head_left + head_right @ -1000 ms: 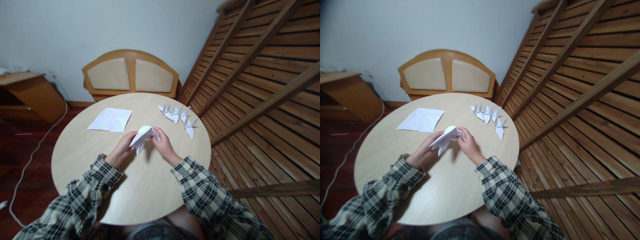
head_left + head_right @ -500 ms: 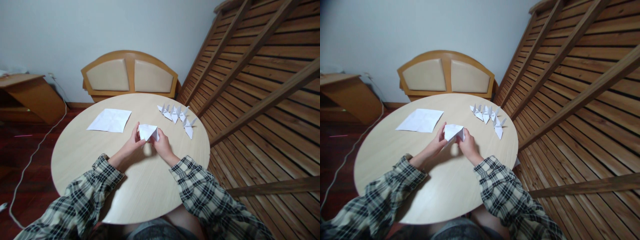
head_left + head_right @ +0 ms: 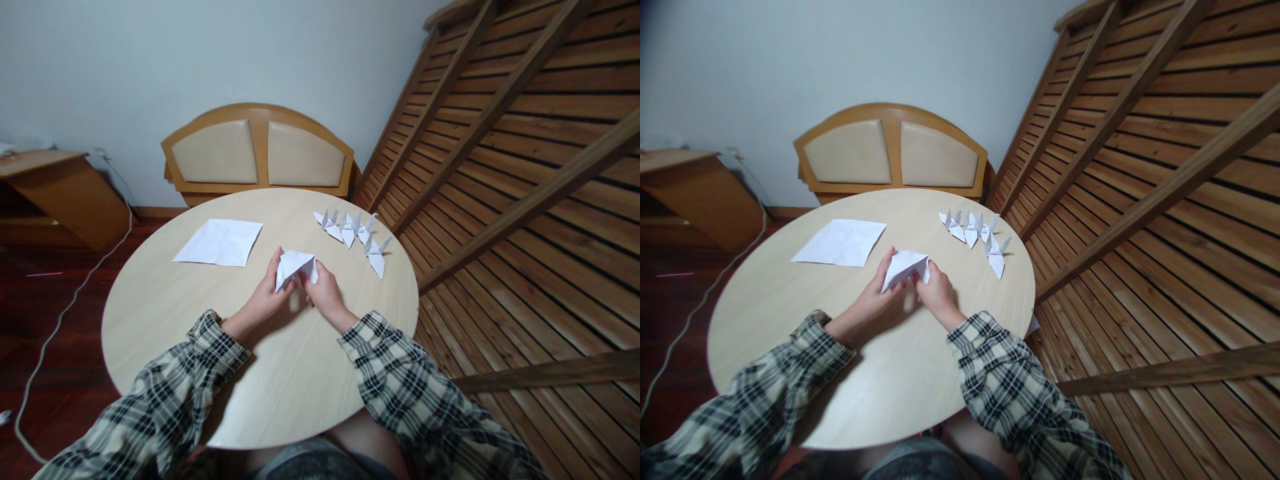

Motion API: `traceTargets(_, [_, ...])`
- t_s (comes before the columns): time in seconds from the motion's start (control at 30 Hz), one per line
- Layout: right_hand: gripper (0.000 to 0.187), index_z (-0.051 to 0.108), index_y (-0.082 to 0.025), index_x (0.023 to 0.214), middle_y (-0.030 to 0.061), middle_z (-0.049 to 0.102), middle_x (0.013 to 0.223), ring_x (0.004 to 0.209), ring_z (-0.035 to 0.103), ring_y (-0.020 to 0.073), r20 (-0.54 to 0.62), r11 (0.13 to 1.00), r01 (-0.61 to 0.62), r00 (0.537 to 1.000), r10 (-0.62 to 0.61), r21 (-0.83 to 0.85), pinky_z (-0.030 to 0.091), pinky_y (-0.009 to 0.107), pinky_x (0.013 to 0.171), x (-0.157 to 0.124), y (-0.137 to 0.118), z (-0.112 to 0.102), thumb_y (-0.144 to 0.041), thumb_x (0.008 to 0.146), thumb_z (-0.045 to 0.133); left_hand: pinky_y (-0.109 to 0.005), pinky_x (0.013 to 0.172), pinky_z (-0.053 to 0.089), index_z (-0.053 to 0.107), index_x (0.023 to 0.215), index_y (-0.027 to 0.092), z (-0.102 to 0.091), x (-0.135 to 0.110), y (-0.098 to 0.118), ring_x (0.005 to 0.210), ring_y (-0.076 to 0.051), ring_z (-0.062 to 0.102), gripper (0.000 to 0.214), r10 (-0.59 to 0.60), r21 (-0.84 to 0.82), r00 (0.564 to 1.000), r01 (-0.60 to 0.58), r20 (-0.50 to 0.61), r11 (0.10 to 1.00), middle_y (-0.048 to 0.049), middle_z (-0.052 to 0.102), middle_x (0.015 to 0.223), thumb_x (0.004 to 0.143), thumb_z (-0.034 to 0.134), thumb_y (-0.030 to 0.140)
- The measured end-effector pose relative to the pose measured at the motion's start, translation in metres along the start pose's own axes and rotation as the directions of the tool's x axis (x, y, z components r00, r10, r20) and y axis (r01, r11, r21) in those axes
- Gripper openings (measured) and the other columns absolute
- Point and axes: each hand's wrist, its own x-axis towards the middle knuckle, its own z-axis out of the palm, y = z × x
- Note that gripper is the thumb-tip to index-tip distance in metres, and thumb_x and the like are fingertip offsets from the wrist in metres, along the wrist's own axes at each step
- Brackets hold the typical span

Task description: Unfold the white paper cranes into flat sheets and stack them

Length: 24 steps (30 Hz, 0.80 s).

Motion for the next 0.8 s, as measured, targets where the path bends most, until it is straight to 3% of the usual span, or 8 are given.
traceTargets(0.13, [0.033, 0.062, -0.023, 0.115, 0.0020, 0.071, 0.075, 0.042, 0.055, 0.0120, 0.022, 0.999, -0.037, 0.999, 0.037, -0.006, 0.039, 0.025, 0.040, -0.002, -0.002, 0.000, -0.041, 0.088, 0.060, -0.053, 0.116, 0.036, 0.049, 0.139, 0.026, -0.007, 0.007, -0.006, 0.134, -0.030, 0.049, 0.049, 0.011, 0.044, 0.982, -0.003, -0.189, 0.999, -0.0125, 0.053, 0.145, 0.091, 0.058, 0.032])
traceTargets(0.23, [0.037, 0.060, -0.024, 0.119, 0.0032, 0.072, 0.081, 0.040, 0.055, 0.0116, 0.028, 1.000, -0.028, 0.999, 0.028, 0.005, 0.038, 0.025, 0.037, -0.002, -0.003, 0.000, -0.043, 0.087, 0.060, -0.051, 0.105, 0.046, 0.054, 0.133, 0.020, -0.017, 0.010, -0.003, 0.119, -0.028, 0.061, 0.046, 0.025, 0.108, 0.974, 0.000, -0.227, 0.994, -0.0135, 0.063, 0.132, 0.089, 0.060, 0.031])
traceTargets(0.33, [0.048, 0.053, -0.025, 0.133, 0.0046, 0.073, 0.087, 0.044, 0.059, 0.0131, 0.032, 0.999, -0.026, 0.999, 0.026, 0.022, 0.042, 0.026, 0.040, -0.002, -0.005, -0.003, -0.041, 0.088, 0.060, -0.046, 0.094, 0.052, 0.055, 0.131, 0.020, -0.026, 0.011, -0.002, 0.101, -0.024, 0.067, 0.047, 0.046, 0.199, 0.974, -0.001, -0.223, 0.980, -0.0116, 0.067, 0.123, 0.086, 0.063, 0.026])
traceTargets(0.47, [0.057, 0.046, -0.024, 0.143, 0.0042, 0.073, 0.081, 0.057, 0.065, 0.0174, -0.012, 0.997, 0.036, 0.999, -0.037, -0.073, 0.049, 0.029, 0.054, -0.002, -0.008, -0.008, -0.037, 0.089, 0.060, -0.041, 0.087, 0.054, 0.058, 0.127, 0.020, -0.031, 0.013, -0.006, 0.094, -0.022, 0.068, 0.044, 0.075, 0.276, 0.973, -0.012, -0.220, 0.961, -0.0105, 0.071, 0.116, 0.084, 0.063, 0.021])
traceTargets(0.6, [0.057, 0.046, -0.021, 0.143, 0.0079, 0.074, 0.093, 0.075, 0.068, 0.0216, -0.087, 0.970, 0.134, 0.984, -0.155, -0.204, 0.052, 0.034, 0.069, 0.001, -0.008, -0.012, -0.034, 0.089, 0.059, -0.038, 0.082, 0.055, 0.057, 0.129, 0.019, -0.033, 0.014, -0.009, 0.089, -0.021, 0.069, 0.047, 0.063, 0.343, 0.981, 0.004, -0.185, 0.939, -0.0113, 0.072, 0.114, 0.083, 0.061, 0.015])
traceTargets(0.8, [0.038, 0.061, -0.023, 0.131, 0.0114, 0.070, 0.120, 0.104, 0.066, 0.0234, -0.113, 0.944, 0.282, 0.946, -0.303, -0.169, 0.051, 0.037, 0.090, 0.008, 0.002, -0.015, -0.033, 0.095, 0.051, -0.038, 0.083, 0.054, 0.054, 0.132, 0.018, -0.033, 0.012, -0.004, 0.093, -0.021, 0.069, 0.047, 0.060, 0.426, 0.991, -0.001, -0.123, 0.904, -0.0133, 0.069, 0.123, 0.085, 0.056, 0.016])
